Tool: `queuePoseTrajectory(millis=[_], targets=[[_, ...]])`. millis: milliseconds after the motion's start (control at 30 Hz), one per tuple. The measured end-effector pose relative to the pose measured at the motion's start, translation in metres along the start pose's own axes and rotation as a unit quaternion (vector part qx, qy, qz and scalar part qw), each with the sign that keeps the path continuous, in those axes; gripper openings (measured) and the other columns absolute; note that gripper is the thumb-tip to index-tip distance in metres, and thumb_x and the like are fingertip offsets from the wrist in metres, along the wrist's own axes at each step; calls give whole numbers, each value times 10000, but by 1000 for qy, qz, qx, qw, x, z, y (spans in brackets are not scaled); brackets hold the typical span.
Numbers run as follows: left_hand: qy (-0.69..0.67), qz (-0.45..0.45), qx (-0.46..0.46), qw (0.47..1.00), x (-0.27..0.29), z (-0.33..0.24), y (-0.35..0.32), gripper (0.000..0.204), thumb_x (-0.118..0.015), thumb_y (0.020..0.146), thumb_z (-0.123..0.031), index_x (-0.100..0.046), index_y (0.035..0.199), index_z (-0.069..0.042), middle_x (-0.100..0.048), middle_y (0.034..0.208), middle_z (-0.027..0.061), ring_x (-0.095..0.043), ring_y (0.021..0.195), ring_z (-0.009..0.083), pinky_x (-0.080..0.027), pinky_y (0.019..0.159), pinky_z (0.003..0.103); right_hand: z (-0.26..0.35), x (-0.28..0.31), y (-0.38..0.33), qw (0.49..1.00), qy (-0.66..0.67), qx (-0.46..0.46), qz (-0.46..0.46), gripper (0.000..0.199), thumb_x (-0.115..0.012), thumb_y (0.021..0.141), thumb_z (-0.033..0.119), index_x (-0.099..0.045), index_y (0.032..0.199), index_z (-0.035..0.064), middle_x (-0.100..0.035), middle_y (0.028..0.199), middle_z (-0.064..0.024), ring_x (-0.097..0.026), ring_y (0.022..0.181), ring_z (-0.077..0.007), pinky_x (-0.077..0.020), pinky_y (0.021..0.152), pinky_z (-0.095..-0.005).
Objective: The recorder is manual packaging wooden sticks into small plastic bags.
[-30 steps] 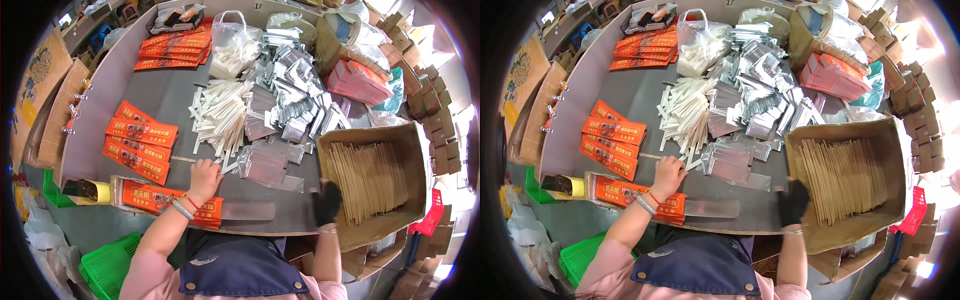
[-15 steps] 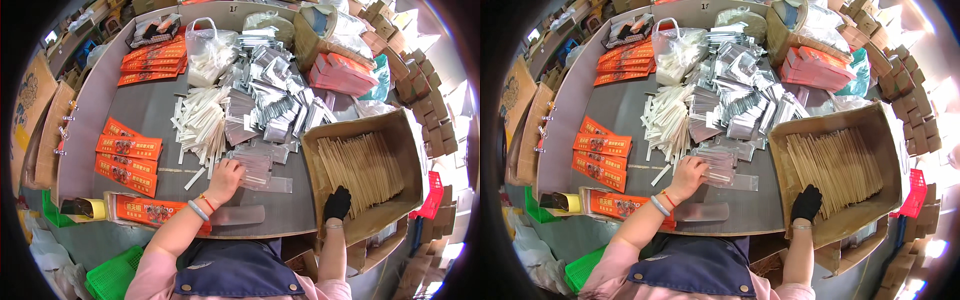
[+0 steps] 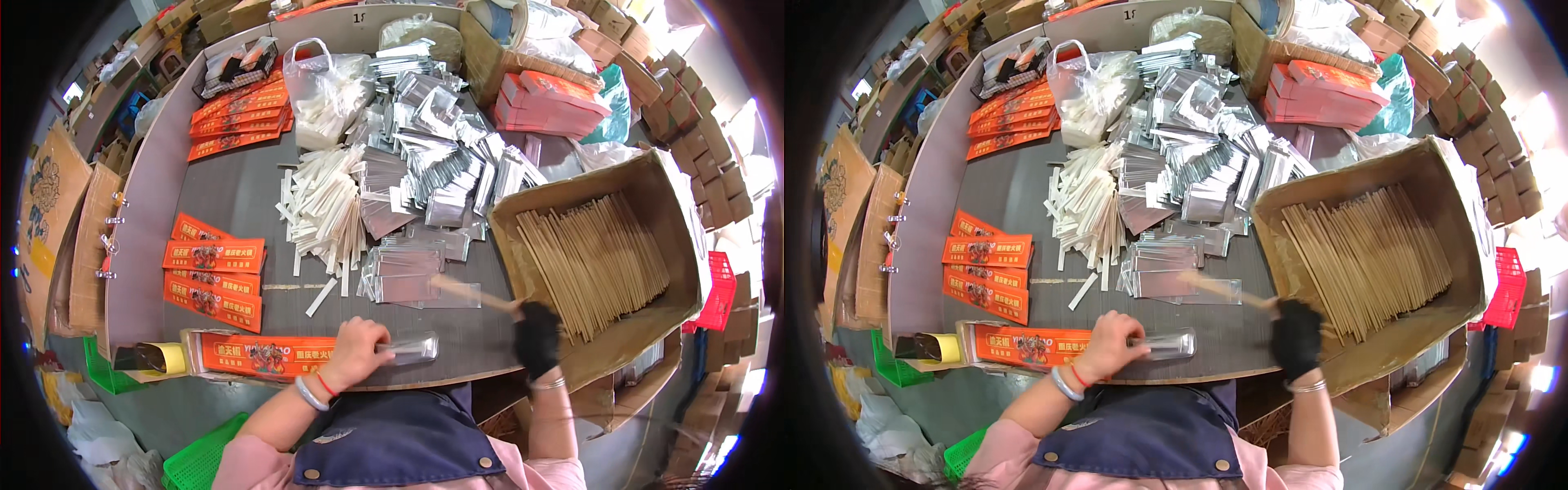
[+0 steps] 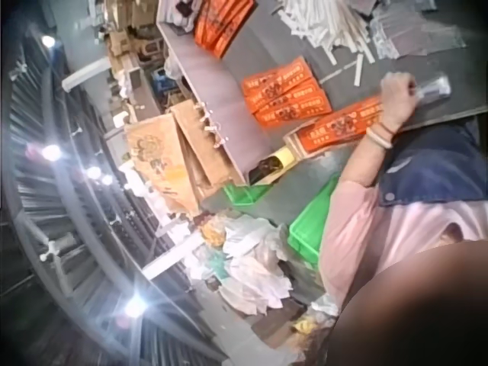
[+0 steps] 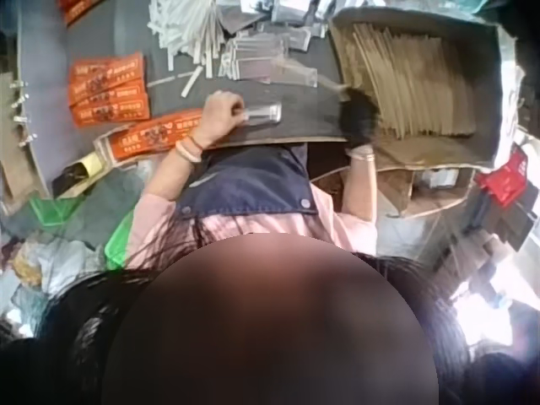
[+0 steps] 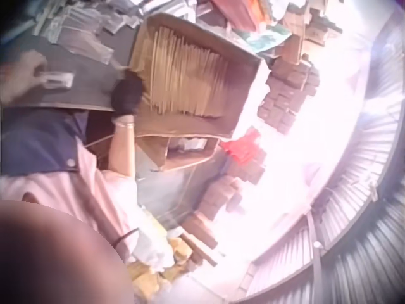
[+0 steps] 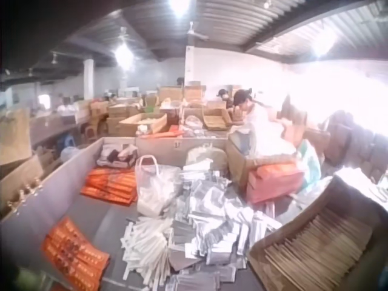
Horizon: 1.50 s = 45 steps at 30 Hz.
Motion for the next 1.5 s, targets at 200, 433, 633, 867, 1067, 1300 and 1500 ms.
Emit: queuePoseTrajectory(millis=[200,433,633,867,1067,1300,1500], targets=[[120,-160,-85,976,22,20,-39,637,-875,571,-278,-660,1131,-65,-598,1080,102,-521,1047,331,-419,925,447,58,-36,-24,973,85,134,169,169,-647,850,198,-700,1010,189,-602,789,-141,-595,743,-352,-454,620,-475],[185,-108,-118,970,10,1,-31,789,-888,529,-286,-596,1222,-48,-594,1132,80,-502,1104,294,-380,974,433,95,-100,-12,952,196,232,30,185,-673,805,153,-662,973,75,-646,877,-167,-623,865,-351,-497,749,-441],[166,-118,-140,969,-1,5,-19,731,-877,550,-216,-605,1206,-44,-601,1126,66,-521,1070,282,-405,925,432,107,-128,-30,961,265,69,43,268,-747,744,112,-635,973,28,-621,996,-174,-605,962,-351,-493,846,-415],[154,-121,-128,972,-2,14,-19,717,-877,546,-215,-613,1194,-58,-606,1121,58,-529,1057,270,-413,904,428,93,-99,-18,976,206,-34,69,336,-716,757,48,-536,1040,15,-569,988,-185,-605,936,-312,-489,811,-411],[172,-99,-149,969,14,7,-12,538,-811,628,-207,-652,1137,-138,-585,1094,74,-538,1028,282,-430,862,431,149,-91,-11,954,264,121,68,561,-807,686,288,-556,1140,75,-567,1096,-143,-543,1065,-336,-449,852,-433],[253,80,-190,945,88,-7,2,218,-710,663,-86,-665,871,-132,-541,1085,118,-522,988,340,-449,788,463,110,-34,7,974,15,176,143,612,-809,637,451,-609,1117,128,-625,979,-61,-587,958,-283,-389,858,-434],[318,-218,-44,922,82,40,-31,527,-789,675,-285,-635,1126,-60,-456,1308,201,-391,1249,403,-330,1031,539,105,-22,-1,991,11,111,70,615,-811,636,434,-602,1118,114,-607,992,-66,-566,950,-275,-363,883,-443]])
Point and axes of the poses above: each hand's wrist, its own y-axis towards the middle knuckle, its own x-axis out of the back of the hand, z = x × y, the point moved 1 cm from there along y, towards the middle knuckle
